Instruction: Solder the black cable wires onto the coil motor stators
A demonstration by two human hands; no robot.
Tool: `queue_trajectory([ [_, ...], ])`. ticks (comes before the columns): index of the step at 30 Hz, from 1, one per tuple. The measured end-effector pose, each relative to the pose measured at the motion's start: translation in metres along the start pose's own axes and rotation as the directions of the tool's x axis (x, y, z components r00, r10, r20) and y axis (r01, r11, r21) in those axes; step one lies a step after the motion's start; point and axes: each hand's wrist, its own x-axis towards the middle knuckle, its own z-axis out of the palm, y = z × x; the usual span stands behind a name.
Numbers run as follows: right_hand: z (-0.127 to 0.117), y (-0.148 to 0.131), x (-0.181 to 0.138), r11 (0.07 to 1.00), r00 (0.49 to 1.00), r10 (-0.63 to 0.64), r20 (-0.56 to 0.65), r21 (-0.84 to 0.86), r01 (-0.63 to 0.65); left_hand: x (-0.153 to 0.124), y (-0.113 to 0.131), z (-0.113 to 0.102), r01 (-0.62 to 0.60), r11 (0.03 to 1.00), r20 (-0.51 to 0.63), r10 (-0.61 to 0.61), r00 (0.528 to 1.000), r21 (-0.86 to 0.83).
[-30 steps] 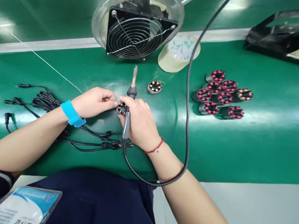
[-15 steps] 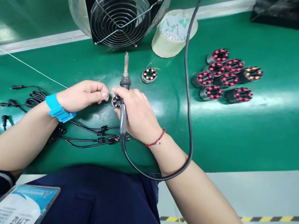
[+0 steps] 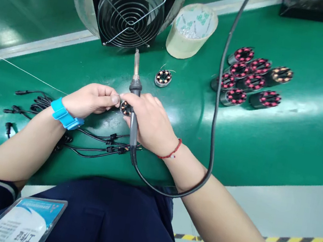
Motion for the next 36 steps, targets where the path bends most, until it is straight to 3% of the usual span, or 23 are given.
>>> queue_trajectory([
  [5, 0.000, 0.005, -0.002, 0.996, 0.995, -0.005, -0.099, 0.087, 0.014, 0.001, -0.002, 0.004, -0.032, 0.984, -0.131, 0.009, 0.991, -0.173],
  [12, 0.001, 0.011, -0.003, 0.994, 0.997, 0.006, -0.079, 0.109, 0.003, -0.001, -0.003, 0.006, -0.056, 0.995, -0.018, 0.058, 0.998, 0.081],
  [18, 0.000, 0.010, -0.003, 0.996, 0.996, -0.039, -0.080, 0.082, 0.046, 0.005, -0.011, 0.009, -0.158, 0.987, -0.084, 0.156, 0.984, -0.017],
  [29, 0.002, 0.010, -0.003, 0.989, 0.992, 0.111, -0.058, 0.100, -0.105, -0.001, -0.005, 0.013, -0.106, 0.990, 0.033, 0.103, 0.994, 0.096],
  [31, 0.001, 0.011, -0.003, 0.987, 0.991, 0.135, -0.028, 0.093, -0.131, -0.001, -0.005, 0.010, -0.116, 0.988, 0.018, 0.115, 0.993, 0.106],
  [34, -0.003, 0.014, -0.002, 0.986, 0.989, 0.147, 0.008, 0.072, -0.147, -0.003, -0.003, 0.002, -0.163, 0.976, -0.098, 0.178, 0.979, 0.146],
  [36, -0.006, 0.015, -0.002, 0.988, 0.989, 0.145, 0.022, 0.058, -0.146, -0.006, -0.003, 0.000, -0.185, 0.956, -0.084, 0.208, 0.974, 0.230],
])
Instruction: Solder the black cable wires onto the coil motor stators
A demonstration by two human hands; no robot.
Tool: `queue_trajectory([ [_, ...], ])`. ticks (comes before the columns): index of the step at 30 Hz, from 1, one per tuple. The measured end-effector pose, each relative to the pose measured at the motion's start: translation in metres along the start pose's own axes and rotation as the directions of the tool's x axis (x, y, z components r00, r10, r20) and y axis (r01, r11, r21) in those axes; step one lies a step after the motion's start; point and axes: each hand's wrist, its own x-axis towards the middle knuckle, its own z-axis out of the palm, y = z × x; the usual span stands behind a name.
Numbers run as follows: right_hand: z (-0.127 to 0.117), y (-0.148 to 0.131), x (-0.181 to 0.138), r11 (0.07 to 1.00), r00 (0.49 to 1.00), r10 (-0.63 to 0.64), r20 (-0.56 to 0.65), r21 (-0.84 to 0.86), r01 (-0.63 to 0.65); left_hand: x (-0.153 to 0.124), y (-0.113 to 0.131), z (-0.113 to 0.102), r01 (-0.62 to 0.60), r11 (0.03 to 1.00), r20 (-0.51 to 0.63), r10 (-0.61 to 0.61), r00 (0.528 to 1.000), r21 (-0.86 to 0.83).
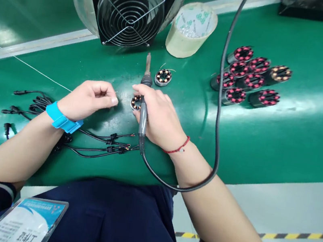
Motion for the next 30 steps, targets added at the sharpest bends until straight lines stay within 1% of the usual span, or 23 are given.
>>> queue_trajectory([
  [1, -0.002, 0.000, 0.000, 1.000, 1.000, -0.007, 0.003, -0.002, 0.007, -0.002, 0.001, 0.000, -0.019, 0.997, 0.062, 0.015, 0.998, 0.077],
  [2, -0.004, 0.001, 0.001, 1.000, 1.000, -0.015, 0.003, -0.001, 0.015, -0.006, 0.001, 0.001, -0.050, 0.983, 0.151, 0.023, 0.988, 0.178],
  [4, -0.008, 0.000, 0.001, 1.000, 1.000, -0.028, -0.005, 0.013, 0.028, -0.012, 0.003, 0.007, -0.147, 0.901, 0.318, 0.011, 0.948, 0.409],
  [5, -0.010, -0.001, 0.001, 0.999, 0.999, -0.031, -0.014, 0.025, 0.032, -0.016, 0.004, 0.010, -0.199, 0.842, 0.372, -0.003, 0.928, 0.502],
  [6, -0.011, -0.002, 0.001, 0.999, 0.999, -0.030, -0.026, 0.038, 0.031, -0.018, 0.004, 0.013, -0.236, 0.789, 0.405, -0.018, 0.914, 0.568],
  [7, -0.012, -0.003, 0.001, 0.998, 0.999, -0.029, -0.046, 0.054, 0.031, -0.020, 0.005, 0.016, -0.253, 0.756, 0.415, -0.027, 0.910, 0.604],
  [8, -0.012, -0.005, 0.001, 0.997, 0.997, -0.029, -0.071, 0.071, 0.034, -0.020, 0.005, 0.018, -0.247, 0.750, 0.403, -0.028, 0.915, 0.614],
  [9, -0.012, -0.006, 0.001, 0.995, 0.995, -0.028, -0.096, 0.089, 0.036, -0.019, 0.005, 0.019, -0.225, 0.768, 0.376, -0.022, 0.926, 0.600],
  [11, -0.011, -0.009, 0.000, 0.990, 0.989, -0.011, -0.145, 0.134, 0.031, -0.016, 0.004, 0.017, -0.140, 0.852, 0.278, -0.007, 0.961, 0.504],
  [13, -0.007, -0.012, -0.001, 0.976, 0.982, 0.038, -0.186, 0.216, 0.003, -0.011, 0.002, 0.013, -0.034, 0.943, 0.165, -0.022, 0.986, 0.332],
  [14, -0.005, -0.013, -0.001, 0.963, 0.977, 0.074, -0.198, 0.269, -0.018, -0.009, 0.002, 0.010, 0.005, 0.973, 0.121, -0.034, 0.992, 0.233],
  [16, 0.000, -0.016, -0.001, 0.928, 0.967, 0.145, -0.207, 0.367, -0.061, -0.006, 0.001, 0.008, 0.038, 0.998, 0.060, -0.041, 0.997, 0.049],
  [19, 0.004, -0.021, 0.001, 0.894, 0.963, 0.198, -0.184, 0.436, -0.100, -0.004, 0.002, 0.008, 0.020, 0.990, 0.044, -0.014, 0.999, -0.136],
  [21, 0.005, -0.025, 0.003, 0.880, 0.962, 0.208, -0.175, 0.463, -0.106, -0.005, 0.003, 0.009, 0.009, 0.984, 0.048, -0.001, 0.999, -0.177],
  [26, 0.003, -0.028, 0.003, 0.854, 0.961, 0.209, -0.179, 0.512, -0.090, -0.005, 0.002, 0.009, 0.029, 0.994, 0.046, -0.024, 0.999, -0.106],
  [30, 0.003, -0.028, 0.003, 0.851, 0.960, 0.225, -0.164, 0.512, -0.112, -0.005, -0.001, 0.011, 0.012, 0.995, 0.041, -0.008, 0.999, -0.095],
])
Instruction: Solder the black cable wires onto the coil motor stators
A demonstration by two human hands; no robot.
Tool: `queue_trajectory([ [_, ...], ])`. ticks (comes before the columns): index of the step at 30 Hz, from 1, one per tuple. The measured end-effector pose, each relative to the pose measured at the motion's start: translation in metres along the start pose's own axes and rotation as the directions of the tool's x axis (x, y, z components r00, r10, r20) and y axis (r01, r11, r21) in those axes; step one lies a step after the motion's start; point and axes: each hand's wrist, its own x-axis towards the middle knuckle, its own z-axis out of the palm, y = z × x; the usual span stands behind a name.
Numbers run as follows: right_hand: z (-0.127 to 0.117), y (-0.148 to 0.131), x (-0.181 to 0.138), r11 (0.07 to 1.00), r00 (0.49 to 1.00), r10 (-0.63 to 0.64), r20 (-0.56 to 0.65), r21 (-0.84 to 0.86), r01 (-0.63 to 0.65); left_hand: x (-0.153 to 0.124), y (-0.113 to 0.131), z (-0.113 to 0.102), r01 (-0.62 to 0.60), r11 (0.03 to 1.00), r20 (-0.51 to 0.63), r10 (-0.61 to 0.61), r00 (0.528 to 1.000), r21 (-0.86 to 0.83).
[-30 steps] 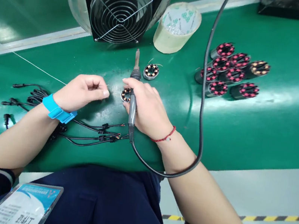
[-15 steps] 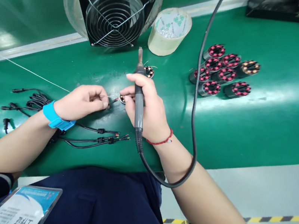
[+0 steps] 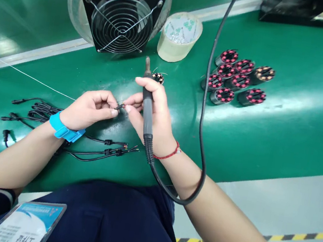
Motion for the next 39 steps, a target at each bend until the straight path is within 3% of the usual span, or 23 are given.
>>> queue_trajectory([
  [4, 0.001, 0.002, 0.000, 0.999, 1.000, 0.022, -0.002, 0.038, -0.022, 0.001, -0.001, 0.002, -0.002, 1.000, 0.003, 0.002, 1.000, -0.007],
  [8, 0.000, 0.005, 0.002, 0.989, 0.998, 0.055, 0.031, 0.134, -0.058, 0.001, 0.002, 0.002, -0.091, 0.991, -0.048, 0.087, 0.995, -0.098],
  [13, 0.003, 0.006, 0.003, 0.967, 0.994, 0.091, 0.066, 0.232, -0.104, 0.001, 0.003, 0.004, -0.120, 0.993, -0.073, 0.119, 0.990, -0.007],
  [22, 0.001, 0.002, 0.002, 0.984, 0.997, 0.061, 0.050, 0.162, -0.068, -0.002, 0.003, 0.006, -0.175, 0.981, -0.059, 0.180, 0.982, 0.084],
  [25, 0.001, -0.001, 0.001, 0.988, 0.998, 0.025, 0.054, 0.150, -0.033, -0.001, 0.002, 0.004, -0.150, 0.988, 0.012, 0.150, 0.989, -0.038],
  [28, 0.003, -0.003, -0.001, 0.990, 0.999, -0.033, 0.030, 0.139, 0.029, -0.001, 0.001, 0.002, 0.021, 0.968, 0.204, 0.031, 0.979, -0.250],
  [30, 0.004, -0.004, -0.002, 0.991, 0.997, -0.072, 0.016, 0.116, 0.069, -0.001, 0.002, 0.000, 0.117, 0.943, 0.274, -0.030, 0.961, -0.310],
  [35, 0.006, -0.004, -0.005, 0.991, 0.991, -0.119, 0.057, 0.071, 0.115, 0.000, 0.008, -0.001, 0.095, 0.966, 0.170, -0.054, 0.984, -0.242],
  [39, 0.001, -0.001, -0.005, 0.990, 0.997, -0.075, 0.021, -0.121, 0.077, 0.005, 0.002, 0.000, 0.055, 0.995, -0.008, -0.056, 0.998, -0.083],
])
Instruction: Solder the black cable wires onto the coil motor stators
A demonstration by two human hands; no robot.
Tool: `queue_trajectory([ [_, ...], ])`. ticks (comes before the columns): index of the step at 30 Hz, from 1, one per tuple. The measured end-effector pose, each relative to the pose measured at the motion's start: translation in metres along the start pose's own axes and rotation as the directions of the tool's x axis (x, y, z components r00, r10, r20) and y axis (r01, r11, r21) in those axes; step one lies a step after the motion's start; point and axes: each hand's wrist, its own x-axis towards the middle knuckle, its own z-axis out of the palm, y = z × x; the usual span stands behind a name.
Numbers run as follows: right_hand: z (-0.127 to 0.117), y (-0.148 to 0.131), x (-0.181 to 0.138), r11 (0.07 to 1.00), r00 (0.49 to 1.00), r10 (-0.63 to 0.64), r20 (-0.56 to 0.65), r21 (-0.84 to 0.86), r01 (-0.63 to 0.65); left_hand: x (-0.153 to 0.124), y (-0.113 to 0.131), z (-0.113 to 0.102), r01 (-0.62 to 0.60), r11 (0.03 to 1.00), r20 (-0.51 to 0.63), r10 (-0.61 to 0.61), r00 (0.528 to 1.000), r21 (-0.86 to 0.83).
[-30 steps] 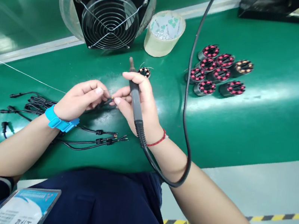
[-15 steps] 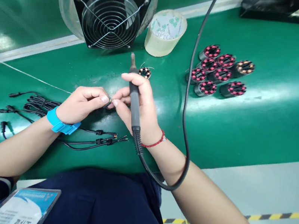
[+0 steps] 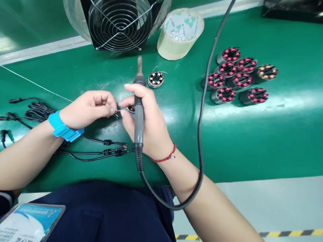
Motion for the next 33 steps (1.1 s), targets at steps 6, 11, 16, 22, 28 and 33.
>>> queue_trajectory([
  [6, -0.006, 0.011, 0.001, 0.971, 0.992, 0.079, -0.101, -0.217, -0.100, 0.010, -0.011, 0.000, -0.020, 0.994, -0.159, 0.036, 0.987, 0.104],
  [11, -0.010, 0.009, 0.001, 0.972, 0.987, 0.121, -0.109, -0.189, -0.140, 0.011, -0.012, 0.002, -0.011, 0.991, -0.179, 0.035, 0.983, 0.135],
  [16, -0.025, -0.009, 0.000, 0.967, 0.991, 0.102, -0.091, -0.224, -0.120, 0.011, -0.016, 0.005, -0.038, 0.997, -0.189, 0.051, 0.981, 0.072],
  [22, -0.026, -0.024, -0.007, 0.966, 1.000, 0.013, -0.015, -0.260, -0.016, 0.012, -0.012, 0.008, -0.084, 0.993, -0.179, 0.068, 0.982, -0.081],
  [28, -0.015, -0.014, -0.028, 0.979, 0.995, 0.023, -0.093, -0.200, -0.041, 0.014, -0.004, 0.007, -0.050, 0.987, -0.157, 0.025, 0.987, -0.154],
  [33, -0.016, -0.004, -0.033, 0.978, 0.969, -0.125, -0.214, -0.190, 0.084, 0.014, -0.011, 0.003, -0.112, 0.994, -0.194, 0.113, 0.974, 0.014],
])
